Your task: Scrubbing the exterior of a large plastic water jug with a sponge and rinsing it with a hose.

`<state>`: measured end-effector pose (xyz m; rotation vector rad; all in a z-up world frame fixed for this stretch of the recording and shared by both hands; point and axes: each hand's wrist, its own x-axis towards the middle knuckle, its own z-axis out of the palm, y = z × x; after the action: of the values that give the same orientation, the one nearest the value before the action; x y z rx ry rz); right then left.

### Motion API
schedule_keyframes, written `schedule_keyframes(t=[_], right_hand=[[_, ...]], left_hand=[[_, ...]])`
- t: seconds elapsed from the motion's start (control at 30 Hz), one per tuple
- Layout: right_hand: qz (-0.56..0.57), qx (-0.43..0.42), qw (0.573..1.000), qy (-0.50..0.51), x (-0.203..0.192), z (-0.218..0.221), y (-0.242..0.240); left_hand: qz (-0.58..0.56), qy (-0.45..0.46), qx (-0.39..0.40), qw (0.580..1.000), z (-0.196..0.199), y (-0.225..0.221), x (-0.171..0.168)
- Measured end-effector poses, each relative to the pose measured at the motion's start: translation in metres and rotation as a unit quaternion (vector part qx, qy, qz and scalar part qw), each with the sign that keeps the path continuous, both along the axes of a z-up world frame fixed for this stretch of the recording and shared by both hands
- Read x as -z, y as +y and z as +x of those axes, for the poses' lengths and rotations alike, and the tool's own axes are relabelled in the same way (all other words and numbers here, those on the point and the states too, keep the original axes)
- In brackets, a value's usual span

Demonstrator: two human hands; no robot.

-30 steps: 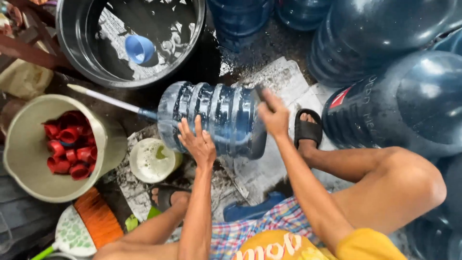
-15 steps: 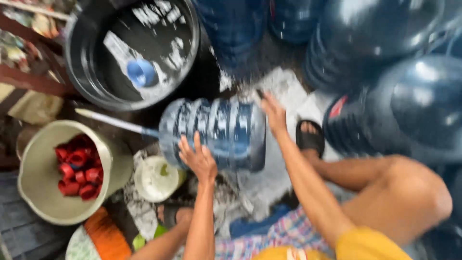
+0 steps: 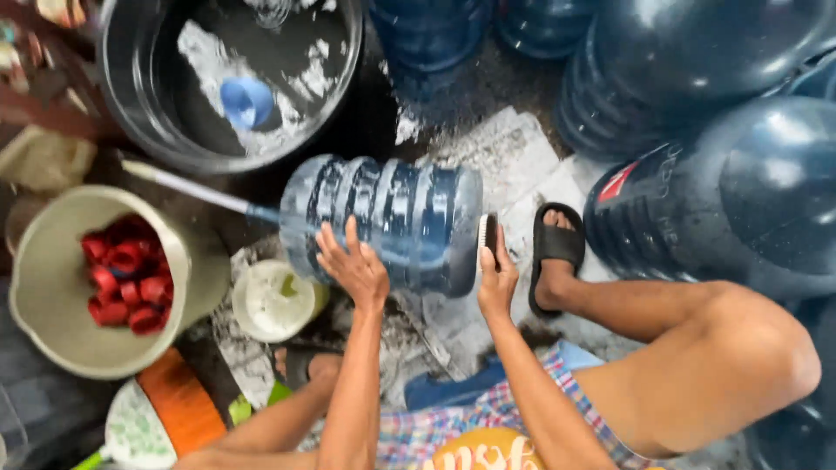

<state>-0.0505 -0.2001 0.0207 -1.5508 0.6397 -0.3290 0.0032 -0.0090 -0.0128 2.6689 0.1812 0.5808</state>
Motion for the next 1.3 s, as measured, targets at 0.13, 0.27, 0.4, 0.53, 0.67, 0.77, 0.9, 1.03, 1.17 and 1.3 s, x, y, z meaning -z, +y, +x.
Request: schedule_keyframes(t=[0.13,0.27,0.4,0.53,0.67,0.77,0.9,1.03,1.17,1.3], right_hand=[[-0.02,0.004,1.0,0.011,0.017,0.007,-0.005],[-0.075,-0.015,0.997,0.029,0.013,0.015,-0.007],[-0.077,0.002,0.997,0.027,-0.013,0.005,0.004],[-0.113,-0.009,0.994,0.012,0.008,-0.002,0.001],[-0.102,-0.018,0.994,-0.02,0.007,0.011,0.0],[-0.096,-0.013,0.995,0.005,0.022,0.015,-0.011],[-0.118,-0.013,0.993,-0.003,0.006,-0.001,0.002],[-0.089,-0.006,0.996,-0.01,0.009,0.015,-0.006],[-0.207,-0.024,0.976,-0.07,0.017,0.011,0.003],[-0.274,-0.027,0.952,-0.134,0.025,0.008,-0.006]], left_hand=[[-0.02,0.009,0.011,1.0,0.004,0.005,0.002],[-0.053,0.003,-0.001,0.999,0.009,0.001,0.001],[-0.047,0.014,-0.005,0.999,0.007,-0.002,-0.007],[-0.054,0.02,0.009,0.998,0.004,-0.002,-0.008],[-0.064,-0.002,-0.001,0.998,0.012,-0.004,-0.01],[-0.066,0.008,0.002,0.998,0.006,-0.002,-0.003],[-0.043,0.002,0.0,0.999,0.003,-0.002,0.002],[-0.054,0.013,0.009,0.998,0.007,-0.002,-0.003],[-0.046,0.01,0.003,0.999,0.017,-0.001,-0.005],[-0.035,0.021,0.011,0.999,0.03,-0.002,0.0]])
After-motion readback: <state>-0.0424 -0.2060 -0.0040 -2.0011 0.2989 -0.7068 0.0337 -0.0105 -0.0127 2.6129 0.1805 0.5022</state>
